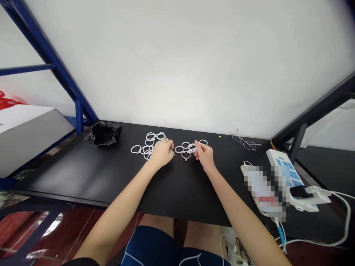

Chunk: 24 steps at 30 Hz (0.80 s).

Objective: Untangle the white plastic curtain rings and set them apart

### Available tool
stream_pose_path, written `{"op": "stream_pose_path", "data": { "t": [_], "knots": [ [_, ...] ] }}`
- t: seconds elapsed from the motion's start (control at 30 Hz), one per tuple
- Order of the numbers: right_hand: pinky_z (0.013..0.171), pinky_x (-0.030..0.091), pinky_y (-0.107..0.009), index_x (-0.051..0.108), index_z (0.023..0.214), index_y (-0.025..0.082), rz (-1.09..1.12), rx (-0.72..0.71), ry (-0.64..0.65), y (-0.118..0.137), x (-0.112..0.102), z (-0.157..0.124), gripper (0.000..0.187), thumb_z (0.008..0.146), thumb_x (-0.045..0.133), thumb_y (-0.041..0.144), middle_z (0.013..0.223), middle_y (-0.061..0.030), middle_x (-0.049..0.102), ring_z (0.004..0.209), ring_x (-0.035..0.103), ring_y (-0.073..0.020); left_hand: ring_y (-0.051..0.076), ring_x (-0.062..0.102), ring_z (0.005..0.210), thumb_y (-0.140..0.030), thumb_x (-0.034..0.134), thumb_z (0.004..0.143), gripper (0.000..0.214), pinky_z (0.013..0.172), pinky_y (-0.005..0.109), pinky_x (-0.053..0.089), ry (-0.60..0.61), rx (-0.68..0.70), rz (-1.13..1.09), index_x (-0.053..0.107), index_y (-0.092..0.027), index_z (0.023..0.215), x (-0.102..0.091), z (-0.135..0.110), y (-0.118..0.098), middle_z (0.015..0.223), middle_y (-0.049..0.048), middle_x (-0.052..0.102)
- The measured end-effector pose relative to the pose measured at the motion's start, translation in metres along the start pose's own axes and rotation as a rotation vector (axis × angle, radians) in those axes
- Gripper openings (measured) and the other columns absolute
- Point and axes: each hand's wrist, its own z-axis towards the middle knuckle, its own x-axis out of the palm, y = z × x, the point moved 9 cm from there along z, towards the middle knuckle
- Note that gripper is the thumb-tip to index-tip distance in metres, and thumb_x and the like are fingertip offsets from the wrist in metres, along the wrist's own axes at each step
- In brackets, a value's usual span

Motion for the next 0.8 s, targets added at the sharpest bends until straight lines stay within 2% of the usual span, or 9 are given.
{"op": "stream_pose_path", "data": {
  "t": [0.13, 0.4, 0.63, 0.8],
  "knots": [
    [0.046, 0.035, -0.024, 0.041, 0.045, 0.020, -0.146, -0.040, -0.015, 0.003, -0.002, -0.001, 0.053, 0.084, 0.055, 0.054, 0.041, 0.0030, 0.045, 0.039, 0.041, -0.0093, 0.024, 0.058, 0.090, -0.007, 0.045, 0.073, 0.019, 0.084, 0.037, 0.042, 0.054, -0.003, 0.064, 0.057, -0.019, 0.082, 0.009, 0.001, 0.005, 0.090, 0.0063, 0.061],
    [0.046, 0.033, -0.025, 0.038, 0.046, 0.021, -0.191, -0.051, -0.022, 0.007, -0.001, -0.003, 0.050, 0.084, 0.055, 0.050, 0.039, 0.0042, 0.042, 0.039, 0.039, -0.0100, 0.022, 0.058, 0.089, -0.006, 0.047, 0.072, 0.024, 0.088, 0.036, 0.040, 0.103, 0.009, 0.102, 0.059, -0.019, 0.088, 0.018, 0.000, 0.006, 0.091, 0.0056, 0.063],
    [0.047, 0.033, -0.025, 0.037, 0.046, 0.021, -0.196, -0.082, -0.024, 0.011, 0.001, -0.004, 0.050, 0.084, 0.055, 0.049, 0.039, 0.0041, 0.042, 0.040, 0.039, -0.0101, 0.021, 0.059, 0.081, -0.007, 0.048, 0.074, 0.020, 0.084, 0.036, 0.041, 0.116, 0.006, 0.084, 0.059, -0.018, 0.087, 0.021, 0.000, 0.009, 0.086, 0.0049, 0.063],
    [0.045, 0.034, -0.025, 0.035, 0.048, 0.021, -0.142, -0.108, -0.005, 0.015, 0.004, -0.006, 0.050, 0.084, 0.056, 0.050, 0.041, 0.0039, 0.042, 0.040, 0.039, -0.0095, 0.018, 0.058, 0.073, -0.005, 0.048, 0.071, 0.022, 0.072, 0.030, 0.043, 0.080, 0.027, -0.030, 0.061, -0.018, 0.083, 0.017, 0.000, 0.006, 0.084, 0.0042, 0.062]
  ]
}}
